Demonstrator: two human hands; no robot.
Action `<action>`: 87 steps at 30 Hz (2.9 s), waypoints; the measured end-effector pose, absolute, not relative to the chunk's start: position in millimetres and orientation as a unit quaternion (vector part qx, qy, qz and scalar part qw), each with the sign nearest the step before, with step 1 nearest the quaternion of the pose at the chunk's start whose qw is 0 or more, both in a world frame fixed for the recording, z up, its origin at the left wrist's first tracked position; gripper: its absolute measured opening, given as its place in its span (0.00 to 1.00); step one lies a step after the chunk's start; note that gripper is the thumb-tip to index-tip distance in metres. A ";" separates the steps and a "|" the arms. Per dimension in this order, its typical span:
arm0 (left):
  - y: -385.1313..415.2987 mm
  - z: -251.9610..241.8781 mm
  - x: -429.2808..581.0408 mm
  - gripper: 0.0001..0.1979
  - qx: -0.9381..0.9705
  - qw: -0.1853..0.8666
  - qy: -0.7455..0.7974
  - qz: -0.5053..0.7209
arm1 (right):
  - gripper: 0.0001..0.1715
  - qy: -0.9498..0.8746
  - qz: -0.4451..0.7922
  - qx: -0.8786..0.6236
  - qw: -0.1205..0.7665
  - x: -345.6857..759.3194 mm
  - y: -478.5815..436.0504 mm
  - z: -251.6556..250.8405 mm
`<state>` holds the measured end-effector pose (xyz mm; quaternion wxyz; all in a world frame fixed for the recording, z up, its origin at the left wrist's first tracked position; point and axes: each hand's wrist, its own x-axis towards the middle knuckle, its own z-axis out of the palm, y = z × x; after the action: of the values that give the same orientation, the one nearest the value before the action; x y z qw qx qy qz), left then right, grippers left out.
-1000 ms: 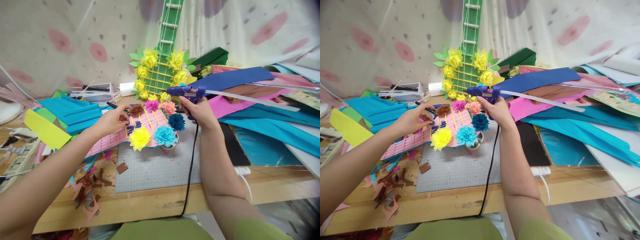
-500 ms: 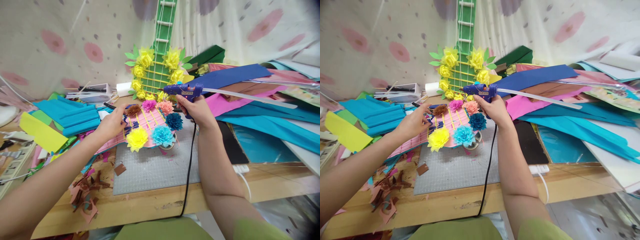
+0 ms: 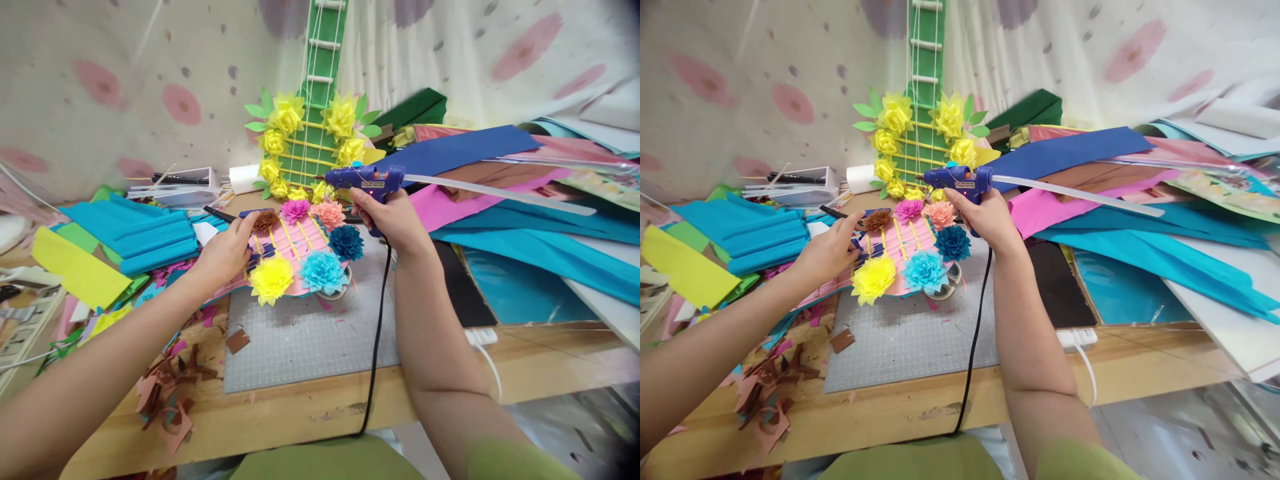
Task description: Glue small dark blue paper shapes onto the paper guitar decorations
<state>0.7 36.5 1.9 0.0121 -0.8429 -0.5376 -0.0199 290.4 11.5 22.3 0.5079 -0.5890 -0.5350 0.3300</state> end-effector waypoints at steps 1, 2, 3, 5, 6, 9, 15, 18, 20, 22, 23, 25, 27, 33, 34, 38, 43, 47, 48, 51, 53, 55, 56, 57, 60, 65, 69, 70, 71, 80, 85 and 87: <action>36.4 2.0 1.0 0.36 -0.840 0.018 -0.542 -0.020 | 0.25 -0.536 0.329 -0.588 0.508 290.4 11.2 22.7; 36.2 2.2 1.4 0.35 -0.837 0.025 -0.546 -0.020 | 0.25 -0.537 0.328 -0.587 0.509 290.3 10.9 23.0; 36.1 2.5 1.7 0.34 -0.836 0.032 -0.548 -0.020 | 0.25 -0.539 0.329 -0.585 0.510 290.2 10.8 23.2; 35.7 2.9 1.9 0.34 -0.837 0.045 -0.545 -0.019 | 0.24 -0.540 0.331 -0.581 0.512 290.0 11.1 23.1; 35.4 2.9 1.7 0.33 -0.838 0.051 -0.543 -0.017 | 0.24 -0.540 0.331 -0.580 0.513 290.0 11.4 22.9; 34.7 1.5 0.9 0.32 -0.844 0.062 -0.532 -0.007 | 0.23 -0.539 0.330 -0.575 0.519 289.9 12.4 22.1; 35.2 -2.1 -0.6 0.33 -0.851 0.074 -0.521 -0.015 | 0.24 -0.536 0.332 -0.574 0.523 289.9 12.5 22.3; 39.8 -2.5 -2.9 0.31 -0.871 0.073 -0.484 -0.038 | 0.24 -0.535 0.334 -0.575 0.522 289.8 12.2 23.0; 44.5 -3.2 -5.5 0.29 -0.888 0.051 -0.454 -0.048 | 0.24 -0.534 0.334 -0.575 0.522 289.8 12.1 23.3; 49.3 -4.7 -8.3 0.27 -0.899 0.020 -0.436 -0.049 | 0.23 -0.532 0.332 -0.575 0.525 290.0 12.4 22.8; 51.5 -5.8 -9.6 0.27 -0.901 0.008 -0.432 -0.047 | 0.23 -0.532 0.332 -0.575 0.525 290.2 12.7 22.2; 54.9 -8.2 -12.1 0.25 -0.901 -0.001 -0.431 -0.045 | 0.23 -0.534 0.333 -0.574 0.524 290.9 13.4 20.6; 56.8 -9.8 -13.8 0.24 -0.904 0.006 -0.426 -0.039 | 0.23 -0.535 0.333 -0.573 0.524 291.7 14.3 18.7; 55.1 -4.4 -13.3 0.23 -0.914 0.057 -0.402 0.002 | 0.22 -0.530 0.331 -0.580 0.523 291.4 14.8 18.2; 54.6 -3.2 -12.9 0.23 -0.916 0.060 -0.397 0.005 | 0.22 -0.531 0.330 -0.580 0.522 291.1 14.7 18.5; 55.0 -2.1 -12.3 0.23 -0.923 0.063 -0.380 0.008 | 0.23 -0.535 0.330 -0.579 0.519 290.8 14.5 19.3; 59.0 -2.4 -13.0 0.23 -0.927 0.075 -0.368 0.017 | 0.23 -0.535 0.330 -0.578 0.521 291.1 14.7 18.8; 62.1 -1.8 -14.1 0.23 -0.925 0.066 -0.373 0.022 | 0.23 -0.532 0.333 -0.580 0.520 291.2 14.5 18.8; 62.7 -2.2 -14.5 0.23 -0.924 0.059 -0.377 0.022 | 0.23 -0.532 0.334 -0.580 0.519 291.1 14.4 19.0; 64.8 -4.4 -15.8 0.24 -0.922 0.034 -0.385 0.019 | 0.22 -0.534 0.334 -0.578 0.519 290.4 13.8 20.1; 66.6 -6.4 -17.1 0.24 -0.924 0.018 -0.382 0.016 | 0.22 -0.534 0.333 -0.579 0.519 289.8 13.4 20.8; 68.3 -8.1 -18.5 0.23 -0.926 0.002 -0.378 0.016 | 0.22 -0.533 0.333 -0.579 0.519 289.1 13.2 21.1; 69.0 -8.7 -19.1 0.22 -0.926 -0.006 -0.377 0.017 | 0.22 -0.533 0.333 -0.579 0.519 288.9 13.1 21.0; 69.4 -9.0 -19.5 0.22 -0.926 -0.011 -0.378 0.019 | 0.22 -0.534 0.332 -0.578 0.520 288.7 13.1 20.8; 69.0 -8.8 -19.4 0.22 -0.924 -0.020 -0.381 0.014 | 0.24 -0.541 0.327 -0.576 0.518 288.7 13.6 19.8; 67.1 -7.0 -16.6 0.23 -0.928 -0.038 -0.371 -0.002 | 0.23 -0.544 0.327 -0.574 0.517 290.6 15.3 17.3; 68.8 -7.7 -16.3 0.23 -0.924 -0.056 -0.378 -0.031 | 0.23 -0.539 0.330 -0.575 0.518 291.3 15.7 16.4; 69.5 -8.3 -16.6 0.23 -0.922 -0.055 -0.381 -0.039 | 0.23 -0.540 0.330 -0.575 0.519 291.3 15.6 16.4; 70.3 -9.0 -16.9 0.23 -0.920 -0.052 -0.385 -0.044 | 0.23 -0.540 0.331 -0.574 0.519 291.2 15.4 16.6; 70.5 -18.1 -10.3 0.29 -0.862 -0.035 -0.498 -0.091 | 0.23 -0.539 0.335 -0.573 0.518 290.2 13.9 19.3; 72.4 -25.1 -6.1 0.36 -0.785 -0.070 -0.606 -0.113 | 0.24 -0.541 0.332 -0.577 0.514 290.1 13.7 19.1; 74.0 -24.1 -6.4 0.36 -0.766 -0.102 -0.621 -0.129 | 0.24 -0.540 0.332 -0.579 0.513 290.4 13.7 19.2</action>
<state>-6.4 74.0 -24.1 -0.1021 -0.7662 -0.6213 -0.1288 290.4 13.7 19.2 0.5127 -0.5791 -0.5402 0.3316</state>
